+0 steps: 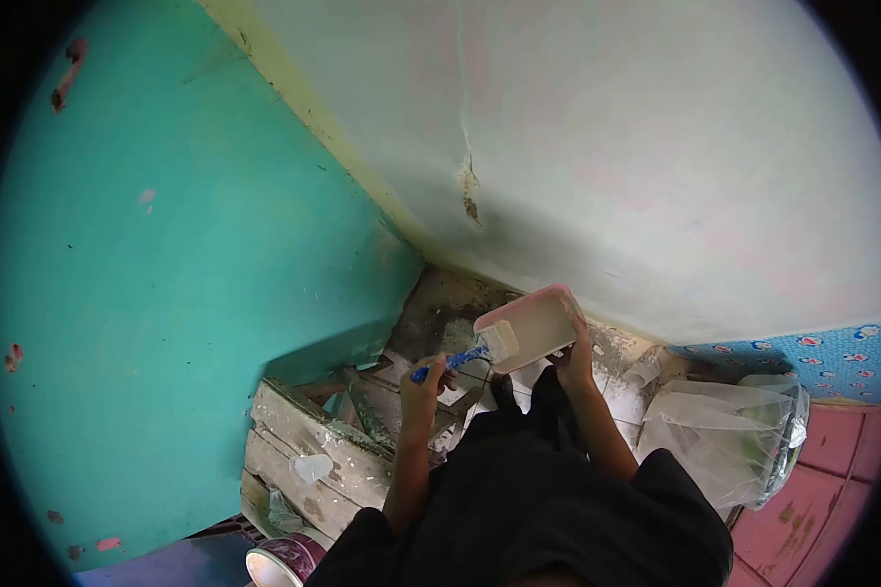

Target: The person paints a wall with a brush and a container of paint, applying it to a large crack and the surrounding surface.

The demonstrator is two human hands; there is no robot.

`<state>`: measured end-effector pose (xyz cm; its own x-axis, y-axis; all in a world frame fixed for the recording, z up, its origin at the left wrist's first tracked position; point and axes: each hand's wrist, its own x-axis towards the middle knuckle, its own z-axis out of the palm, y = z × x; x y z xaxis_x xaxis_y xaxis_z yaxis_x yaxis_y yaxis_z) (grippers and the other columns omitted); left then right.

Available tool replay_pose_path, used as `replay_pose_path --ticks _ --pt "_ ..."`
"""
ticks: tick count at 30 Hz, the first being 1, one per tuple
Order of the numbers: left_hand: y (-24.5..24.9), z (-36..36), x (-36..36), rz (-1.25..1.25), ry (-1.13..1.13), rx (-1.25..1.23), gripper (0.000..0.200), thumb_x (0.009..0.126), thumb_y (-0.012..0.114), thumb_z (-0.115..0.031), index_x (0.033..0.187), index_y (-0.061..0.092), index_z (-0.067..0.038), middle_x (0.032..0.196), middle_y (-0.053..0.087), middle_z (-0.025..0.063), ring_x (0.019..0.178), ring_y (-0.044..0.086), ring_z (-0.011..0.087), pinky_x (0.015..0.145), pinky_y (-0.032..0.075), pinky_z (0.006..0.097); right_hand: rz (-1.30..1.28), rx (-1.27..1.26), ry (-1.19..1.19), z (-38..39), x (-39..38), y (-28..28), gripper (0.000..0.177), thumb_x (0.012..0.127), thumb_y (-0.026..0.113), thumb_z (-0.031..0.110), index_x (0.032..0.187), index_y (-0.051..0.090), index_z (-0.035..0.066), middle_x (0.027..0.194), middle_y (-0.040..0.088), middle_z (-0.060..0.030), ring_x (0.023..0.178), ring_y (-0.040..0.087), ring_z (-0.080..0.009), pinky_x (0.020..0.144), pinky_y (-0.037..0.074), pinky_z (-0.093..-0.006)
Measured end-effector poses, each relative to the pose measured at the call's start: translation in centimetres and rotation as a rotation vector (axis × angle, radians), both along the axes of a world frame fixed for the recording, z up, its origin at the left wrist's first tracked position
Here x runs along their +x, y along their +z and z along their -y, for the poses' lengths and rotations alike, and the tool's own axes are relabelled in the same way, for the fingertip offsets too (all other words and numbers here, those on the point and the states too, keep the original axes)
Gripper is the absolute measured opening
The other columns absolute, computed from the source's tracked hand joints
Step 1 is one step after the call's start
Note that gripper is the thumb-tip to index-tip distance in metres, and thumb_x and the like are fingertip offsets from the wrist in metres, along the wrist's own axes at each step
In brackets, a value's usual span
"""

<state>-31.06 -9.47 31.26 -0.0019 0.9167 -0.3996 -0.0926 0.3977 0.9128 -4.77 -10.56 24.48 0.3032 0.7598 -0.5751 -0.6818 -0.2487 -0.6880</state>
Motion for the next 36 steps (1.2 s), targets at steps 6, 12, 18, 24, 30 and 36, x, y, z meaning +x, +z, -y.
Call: replay_pose_path --ticks 6,12,18,24,30,36 --pt "-1.9 1.7 -2.5 0.005 -0.116 -0.046 0.028 0.095 0.064 -0.025 0.102 0.069 0.002 0.083 0.07 0.0067 0.064 0.062 0.0092 0.06 0.043 0.0227 0.021 0.041 0.038 -0.6 0.4 -1.2 0.053 0.093 0.048 0.045 0.137 0.045 0.016 0.121 0.054 -0.0105 0.109 0.056 -0.0266 0.083 0.051 -0.0473" --pt "-2.0 1.5 -5.1 -0.179 -0.478 0.019 0.023 0.098 0.059 -0.021 0.097 0.065 0.0 0.075 0.061 0.002 0.066 0.056 0.0074 0.063 0.043 0.0249 0.038 -0.018 0.054 -1.1 -0.8 -1.9 0.053 0.092 0.049 0.045 0.136 0.047 0.015 0.119 0.055 -0.0087 0.105 0.056 -0.0262 0.08 0.051 -0.0475" --pt "-2.5 1.4 -5.7 -0.239 -0.491 0.069 0.022 0.1 0.056 -0.022 0.099 0.062 0.0 0.071 0.052 -0.0017 0.066 0.047 0.0068 0.062 0.04 0.0252 0.053 -0.053 0.06 -1.3 -2.1 -1.0 0.054 0.091 0.049 0.047 0.136 0.047 0.016 0.12 0.055 -0.0078 0.105 0.056 -0.0264 0.084 0.049 -0.0505" --pt "-2.2 0.7 -6.4 -0.192 -0.381 0.135 0.023 0.098 0.058 -0.023 0.1 0.063 0.0 0.071 0.054 -0.0021 0.066 0.048 0.0061 0.062 0.04 0.0237 0.05 -0.045 0.061 -2.0 -3.3 0.7 0.054 0.091 0.05 0.047 0.136 0.044 0.018 0.122 0.054 -0.0091 0.105 0.057 -0.0275 0.084 0.05 -0.0474" --pt "1.6 -1.3 -7.2 -0.3 -0.401 0.191 0.025 0.095 0.063 -0.023 0.095 0.069 0.001 0.072 0.063 0.001 0.066 0.054 0.006 0.061 0.042 0.0224 0.071 -0.071 0.182 -3.8 -3.6 -0.4 0.062 0.091 0.047 0.047 0.145 0.037 0.018 0.136 0.048 -0.0089 0.12 0.05 -0.0303 0.092 0.048 -0.0518" --pt "-0.6 -3.7 -6.4 -0.042 -0.018 0.117 0.029 0.096 0.062 -0.025 0.093 0.071 0.002 0.065 0.059 0.0001 0.057 0.051 0.007 0.054 0.041 0.024 0.08 -0.036 0.181 -6.3 -4.4 -2.2 0.047 0.093 0.051 0.043 0.132 0.045 0.016 0.121 0.053 -0.0083 0.105 0.058 -0.0258 0.084 0.053 -0.0493"
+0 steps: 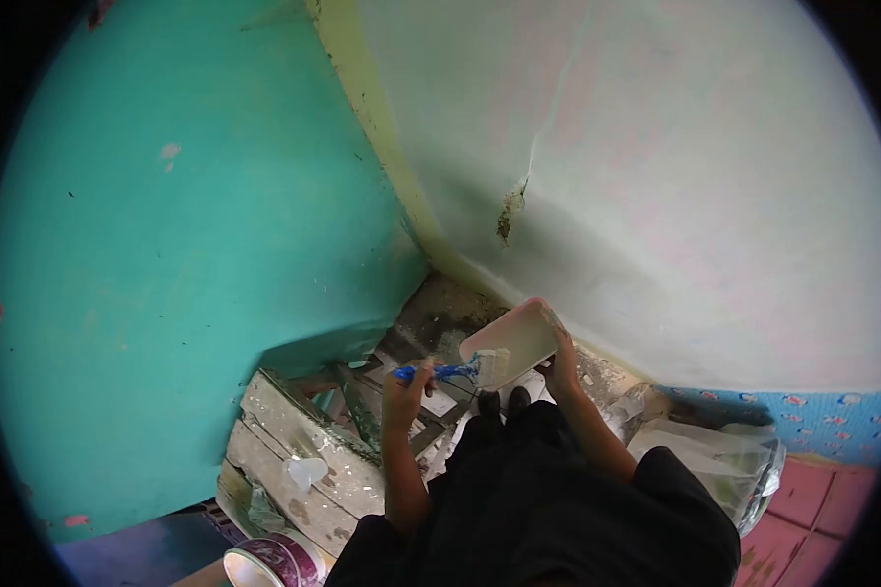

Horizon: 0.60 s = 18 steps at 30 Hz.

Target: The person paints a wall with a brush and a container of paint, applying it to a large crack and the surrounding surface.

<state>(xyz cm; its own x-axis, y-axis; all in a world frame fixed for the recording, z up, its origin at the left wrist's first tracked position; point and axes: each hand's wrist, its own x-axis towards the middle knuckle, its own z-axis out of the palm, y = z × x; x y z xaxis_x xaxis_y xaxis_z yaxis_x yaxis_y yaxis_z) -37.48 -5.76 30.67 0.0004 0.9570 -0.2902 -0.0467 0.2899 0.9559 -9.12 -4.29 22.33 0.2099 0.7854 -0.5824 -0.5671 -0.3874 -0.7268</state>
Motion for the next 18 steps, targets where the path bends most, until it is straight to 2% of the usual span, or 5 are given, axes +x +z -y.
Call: replay_pose_path --ticks 5,8,10,16,18 --pt "-2.8 -1.9 2.0 0.412 0.492 -0.124 0.031 0.098 0.058 -0.03 0.094 0.067 0.0 0.068 0.06 0.003 0.058 0.052 0.0104 0.054 0.041 0.0269 -0.009 -0.028 0.015 -0.7 0.3 -1.4 0.044 0.094 0.052 0.041 0.128 0.047 0.015 0.124 0.051 -0.0074 0.113 0.053 -0.0241 0.086 0.051 -0.05" --pt "-6.2 -2.9 2.1 0.673 0.582 -0.142 0.029 0.097 0.061 -0.032 0.096 0.064 -0.003 0.072 0.061 0.0037 0.061 0.057 0.0134 0.055 0.043 0.0283 -0.007 -0.048 0.046 -1.6 1.4 -4.1 0.046 0.094 0.051 0.041 0.131 0.045 0.014 0.122 0.054 -0.0071 0.112 0.054 -0.0234 0.084 0.052 -0.0473" --pt "-8.0 -3.3 2.3 0.669 0.588 -0.152 0.027 0.095 0.063 -0.03 0.098 0.064 -0.003 0.074 0.063 0.0046 0.063 0.059 0.0144 0.057 0.044 0.0286 0.015 -0.044 0.08 -2.2 1.8 -4.8 0.047 0.095 0.048 0.04 0.134 0.043 0.015 0.121 0.055 -0.007 0.108 0.058 -0.0229 0.077 0.055 -0.0422" --pt "-16.6 -4.0 2.6 0.535 0.507 -0.161 0.021 0.093 0.066 -0.024 0.1 0.064 -0.005 0.084 0.069 0.008 0.071 0.065 0.0157 0.061 0.046 0.0281 0.07 0.046 0.112 -3.4 3.4 -8.5 0.045 0.097 0.049 0.038 0.135 0.045 0.013 0.121 0.057 -0.0063 0.104 0.06 -0.02 0.076 0.056 -0.0369" --pt "-20.4 -4.6 3.2 0.494 0.495 -0.215 0.019 0.093 0.066 -0.023 0.102 0.065 -0.005 0.087 0.07 0.0088 0.074 0.066 0.0155 0.062 0.046 0.0279 0.011 0.097 0.097 -3.5 3.4 -9.0 0.047 0.098 0.052 0.036 0.134 0.046 0.007 0.122 0.056 -0.0082 0.11 0.056 -0.02 0.091 0.048 -0.0353"
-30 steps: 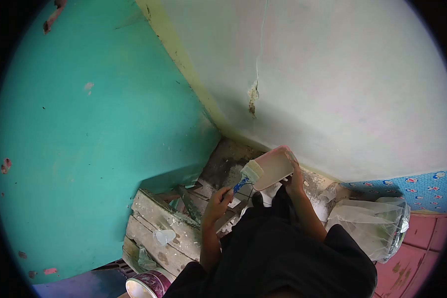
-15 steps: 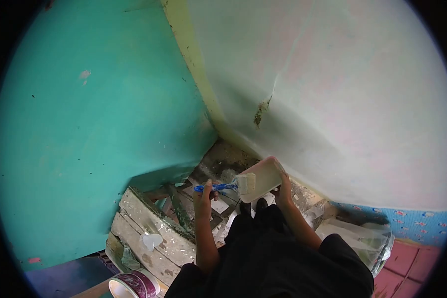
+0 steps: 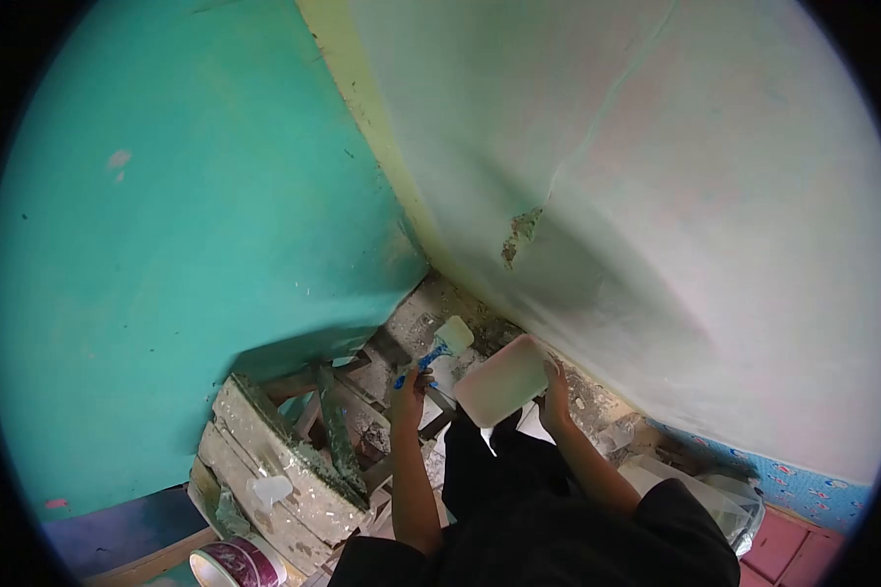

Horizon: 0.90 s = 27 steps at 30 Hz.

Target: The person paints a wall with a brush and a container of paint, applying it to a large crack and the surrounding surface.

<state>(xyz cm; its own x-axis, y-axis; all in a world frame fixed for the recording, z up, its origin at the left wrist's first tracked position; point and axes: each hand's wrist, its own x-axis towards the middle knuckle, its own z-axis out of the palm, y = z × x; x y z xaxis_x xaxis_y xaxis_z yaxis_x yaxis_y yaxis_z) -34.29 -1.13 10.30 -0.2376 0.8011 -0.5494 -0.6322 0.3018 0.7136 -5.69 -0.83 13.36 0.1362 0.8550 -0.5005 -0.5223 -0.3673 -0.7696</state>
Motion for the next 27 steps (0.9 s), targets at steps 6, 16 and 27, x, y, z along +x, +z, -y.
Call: replay_pose_path --ticks 6,16,27 --pt "-15.6 -3.7 2.3 -0.057 0.036 -0.132 0.024 0.093 0.066 -0.022 0.106 0.066 -0.003 0.085 0.068 0.0065 0.072 0.062 0.0132 0.063 0.047 0.0274 0.026 0.034 0.016 -0.5 -0.2 -3.0 0.049 0.1 0.051 0.033 0.137 0.046 0.001 0.133 0.054 -0.012 0.122 0.051 -0.0207 0.104 0.039 -0.0333" --pt "-25.4 -18.0 6.2 0.083 0.215 0.065 0.025 0.091 0.071 -0.027 0.098 0.064 -0.003 0.082 0.064 0.0039 0.072 0.061 0.0135 0.066 0.051 0.0265 0.141 -0.107 -0.036 2.0 0.0 -15.5 0.05 0.1 0.05 0.035 0.138 0.046 0.002 0.132 0.054 -0.0119 0.122 0.051 -0.0213 0.102 0.04 -0.0347" --pt "-43.5 -21.4 8.5 0.421 0.208 0.15 0.027 0.094 0.068 -0.026 0.107 0.063 -0.003 0.086 0.064 0.0024 0.078 0.064 0.0126 0.07 0.053 0.026 0.161 -0.12 -0.125 2.7 0.4 -26.7 0.044 0.099 0.049 0.026 0.137 0.045 0.003 0.131 0.054 -0.0113 0.122 0.052 -0.0221 0.102 0.042 -0.0354"
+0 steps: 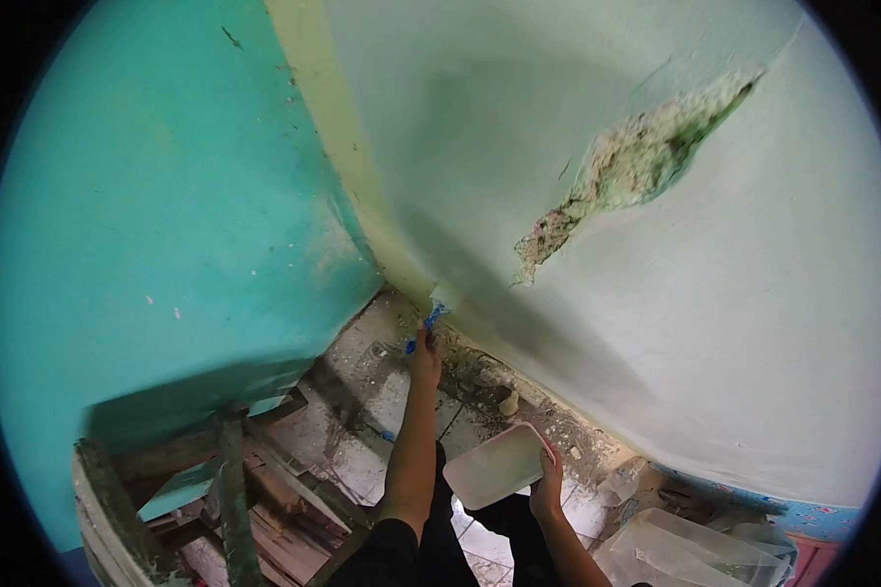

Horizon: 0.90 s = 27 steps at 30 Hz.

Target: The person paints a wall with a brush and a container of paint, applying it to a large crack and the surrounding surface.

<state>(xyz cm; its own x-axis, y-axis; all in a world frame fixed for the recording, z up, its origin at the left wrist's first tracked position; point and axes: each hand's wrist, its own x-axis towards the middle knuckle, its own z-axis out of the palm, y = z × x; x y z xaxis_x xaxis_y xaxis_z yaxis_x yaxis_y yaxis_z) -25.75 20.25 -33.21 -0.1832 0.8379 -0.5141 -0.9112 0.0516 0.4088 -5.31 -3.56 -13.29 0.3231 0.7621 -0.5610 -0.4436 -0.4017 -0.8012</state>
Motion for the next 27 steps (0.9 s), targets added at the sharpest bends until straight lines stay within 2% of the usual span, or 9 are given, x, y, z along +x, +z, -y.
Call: replay_pose_path --ticks 2,3,5,10,13,19,23,25,27 --pt "-4.8 0.2 -0.2 -0.069 -0.017 -0.12 0.026 0.095 0.066 -0.024 0.11 0.063 -0.002 0.089 0.065 0.0039 0.08 0.065 0.0142 0.07 0.053 0.0266 -0.074 -0.01 -0.051 0.4 0.7 -1.9 0.043 0.099 0.048 0.028 0.136 0.045 0.005 0.129 0.054 -0.0112 0.119 0.054 -0.0227 0.1 0.044 -0.0367" --pt "-5.3 0.4 -0.7 -0.111 -0.022 -0.184 0.026 0.095 0.066 -0.022 0.111 0.062 -0.002 0.09 0.066 0.0047 0.08 0.065 0.015 0.07 0.054 0.0269 -0.126 -0.009 -0.042 0.6 1.2 -3.1 0.043 0.099 0.048 0.028 0.136 0.045 0.006 0.128 0.054 -0.0109 0.118 0.054 -0.0228 0.1 0.044 -0.037" --pt "-6.0 0.8 -0.9 -0.19 -0.031 -0.262 0.025 0.095 0.065 -0.02 0.112 0.062 -0.001 0.092 0.067 0.0068 0.08 0.066 0.0168 0.069 0.054 0.0279 -0.235 -0.011 -0.032 1.2 2.1 -4.8 0.042 0.099 0.047 0.029 0.135 0.046 0.007 0.126 0.055 -0.0104 0.117 0.055 -0.0229 0.1 0.044 -0.0378" --pt "-4.9 0.6 -0.4 -0.418 -0.048 -0.341 0.026 0.095 0.065 -0.015 0.112 0.061 0.003 0.092 0.067 0.0105 0.08 0.067 0.019 0.069 0.055 0.0309 -0.16 0.002 -0.018 1.0 2.3 -4.8 0.05 0.099 0.046 0.034 0.139 0.045 0.004 0.133 0.054 -0.0114 0.125 0.05 -0.0246 0.106 0.039 -0.0381" --pt "1.8 0.5 1.6 -0.482 0.01 -0.217 0.027 0.095 0.064 -0.016 0.11 0.061 0.006 0.091 0.067 0.0118 0.078 0.067 0.0187 0.068 0.055 0.0323 -0.156 0.014 -0.029 0.7 2.5 -2.9 0.049 0.098 0.047 0.033 0.139 0.045 0.004 0.133 0.054 -0.0113 0.125 0.05 -0.0242 0.106 0.038 -0.038" --pt "24.4 0.8 2.2 -0.638 0.145 0.065 0.031 0.096 0.063 -0.024 0.107 0.061 0.006 0.088 0.066 0.0109 0.075 0.065 0.0167 0.063 0.053 0.0287 -0.178 0.016 -0.073 1.3 4.3 1.0 0.047 0.097 0.05 0.032 0.135 0.046 0.004 0.127 0.056 -0.0095 0.12 0.053 -0.0217 0.102 0.042 -0.0365" --pt "35.7 0.3 1.0 -0.578 0.245 0.209 0.029 0.097 0.062 -0.025 0.107 0.06 0.002 0.09 0.065 0.0078 0.075 0.063 0.0149 0.063 0.052 0.0259 -0.138 0.016 -0.011 1.1 4.8 3.7 0.045 0.098 0.049 0.03 0.135 0.047 0.006 0.13 0.055 -0.0086 0.122 0.052 -0.0213 0.104 0.04 -0.0359" --pt "37.0 -0.1 0.9 -0.515 0.255 0.243 0.03 0.097 0.062 -0.027 0.109 0.059 0.001 0.091 0.064 0.0076 0.077 0.063 0.0142 0.066 0.052 0.0259 -0.132 0.014 -0.011 0.9 4.9 4.8 0.043 0.097 0.049 0.03 0.134 0.047 0.007 0.128 0.055 -0.0081 0.12 0.052 -0.021 0.104 0.04 -0.0356" --pt "36.0 -0.6 1.2 -0.47 0.242 0.254 0.033 0.097 0.061 -0.029 0.112 0.058 0.0 0.093 0.064 0.0073 0.08 0.063 0.0137 0.069 0.052 0.026 -0.14 0.022 -0.029 0.8 5.1 5.4 0.041 0.097 0.05 0.029 0.132 0.048 0.008 0.126 0.055 -0.0079 0.119 0.053 -0.021 0.103 0.04 -0.0354"
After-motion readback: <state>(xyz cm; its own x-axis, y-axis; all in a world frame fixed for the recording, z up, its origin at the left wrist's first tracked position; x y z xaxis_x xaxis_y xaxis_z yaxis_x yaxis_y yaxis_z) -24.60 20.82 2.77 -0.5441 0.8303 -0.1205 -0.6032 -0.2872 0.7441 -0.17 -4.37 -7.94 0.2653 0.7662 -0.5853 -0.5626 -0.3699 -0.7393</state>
